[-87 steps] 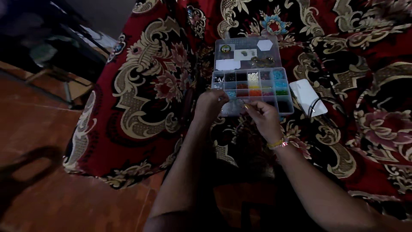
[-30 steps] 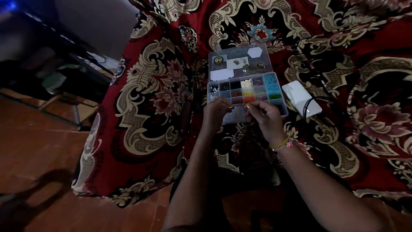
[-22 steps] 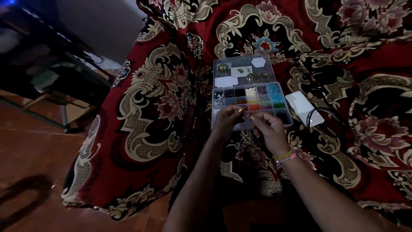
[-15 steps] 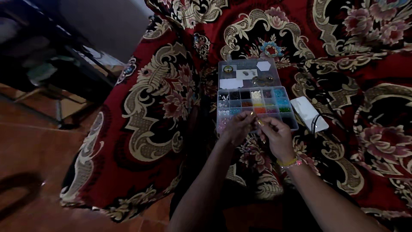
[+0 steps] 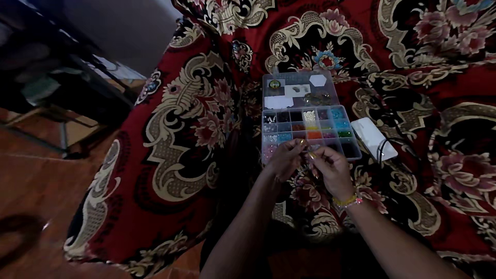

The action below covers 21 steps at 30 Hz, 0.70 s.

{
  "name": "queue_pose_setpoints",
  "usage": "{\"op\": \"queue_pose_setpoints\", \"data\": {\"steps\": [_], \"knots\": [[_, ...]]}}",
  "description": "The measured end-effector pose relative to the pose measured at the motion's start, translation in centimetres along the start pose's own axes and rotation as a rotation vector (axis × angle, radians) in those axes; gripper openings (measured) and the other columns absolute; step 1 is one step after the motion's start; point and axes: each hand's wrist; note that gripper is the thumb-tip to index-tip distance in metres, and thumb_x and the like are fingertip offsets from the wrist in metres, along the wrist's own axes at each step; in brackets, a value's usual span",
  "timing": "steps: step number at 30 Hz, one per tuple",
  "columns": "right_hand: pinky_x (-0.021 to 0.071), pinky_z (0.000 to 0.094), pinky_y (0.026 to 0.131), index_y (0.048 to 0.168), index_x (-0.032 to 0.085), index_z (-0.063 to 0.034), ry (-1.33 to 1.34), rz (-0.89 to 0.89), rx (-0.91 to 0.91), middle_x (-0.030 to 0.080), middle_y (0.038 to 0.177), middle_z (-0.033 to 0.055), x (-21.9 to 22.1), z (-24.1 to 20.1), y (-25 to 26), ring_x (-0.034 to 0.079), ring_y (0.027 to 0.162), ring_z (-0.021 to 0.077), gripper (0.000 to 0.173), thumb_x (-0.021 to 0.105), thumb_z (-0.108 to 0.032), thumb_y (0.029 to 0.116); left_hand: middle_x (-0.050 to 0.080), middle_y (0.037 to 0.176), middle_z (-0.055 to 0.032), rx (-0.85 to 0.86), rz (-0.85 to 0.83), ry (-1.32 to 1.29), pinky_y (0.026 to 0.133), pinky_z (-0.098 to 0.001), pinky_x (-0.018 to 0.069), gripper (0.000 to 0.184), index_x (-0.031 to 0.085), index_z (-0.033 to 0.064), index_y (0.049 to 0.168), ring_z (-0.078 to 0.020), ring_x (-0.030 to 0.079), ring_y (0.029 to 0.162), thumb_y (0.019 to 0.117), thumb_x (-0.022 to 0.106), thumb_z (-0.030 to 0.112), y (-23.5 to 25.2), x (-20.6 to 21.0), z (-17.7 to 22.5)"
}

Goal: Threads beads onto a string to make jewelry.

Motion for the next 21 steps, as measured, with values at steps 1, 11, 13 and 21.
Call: {"op": "queue_pose_setpoints", "data": {"steps": [1,11,13,21], "knots": [[0.0508,0.0157,0.051,0.090,0.069,-0.0045,0.001,-0.002,-0.003,0.066,0.071,-0.0067,0.01,0.04,-0.04,0.058,0.056,-0.0007,0.010,0.060,-0.005,0.0953,0.066,0.087,0.0010,0.007,-0.011,0.001,0.075,-0.0265,0.0573,0.023,0.063,0.0071,0.097,-0.0079,0.065,0.077,0.1071,0.042,0.007,0.02,-0.12,-0.05],[0.0507,0.0156,0.052,0.091,0.068,-0.0031,-0.016,0.002,-0.011,0.065,0.071,-0.0066,-0.27,-0.04,-0.08,0.058,0.056,-0.0007,0.011,0.059,-0.004,0.0953,0.068,0.089,0.0009,0.001,-0.019,0.009,0.075,-0.0259,0.0578,0.024,0.064,0.0076,0.097,-0.0081,0.066,0.078,0.1065,0.042,0.005,-0.04,-0.20,-0.14],[0.0507,0.0155,0.051,0.091,0.069,-0.0028,-0.015,0.001,-0.013,0.066,0.071,-0.0061,-0.22,-0.07,-0.11,0.058,0.055,-0.0007,0.011,0.059,-0.004,0.0952,0.068,0.089,0.0000,0.000,-0.024,-0.023,0.074,-0.0263,0.0582,0.024,0.063,0.0077,0.097,-0.0088,0.067,0.078,0.1065,0.042,0.005,-0.08,-0.29,-0.19],[0.0504,0.0149,0.051,0.091,0.069,-0.0026,-0.028,0.006,-0.020,0.066,0.072,-0.0056,-0.19,-0.05,-0.09,0.058,0.056,-0.0011,0.010,0.060,-0.004,0.0945,0.066,0.086,0.0016,0.003,-0.022,-0.067,0.077,-0.0265,0.0570,0.020,0.061,0.0096,0.096,-0.0081,0.065,0.078,0.1060,0.044,0.005,0.02,-0.50,-0.43]]}}
Point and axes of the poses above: each hand's wrist, its own y-axis towards the middle knuckle, its own x-axis out of the palm, z = x × y
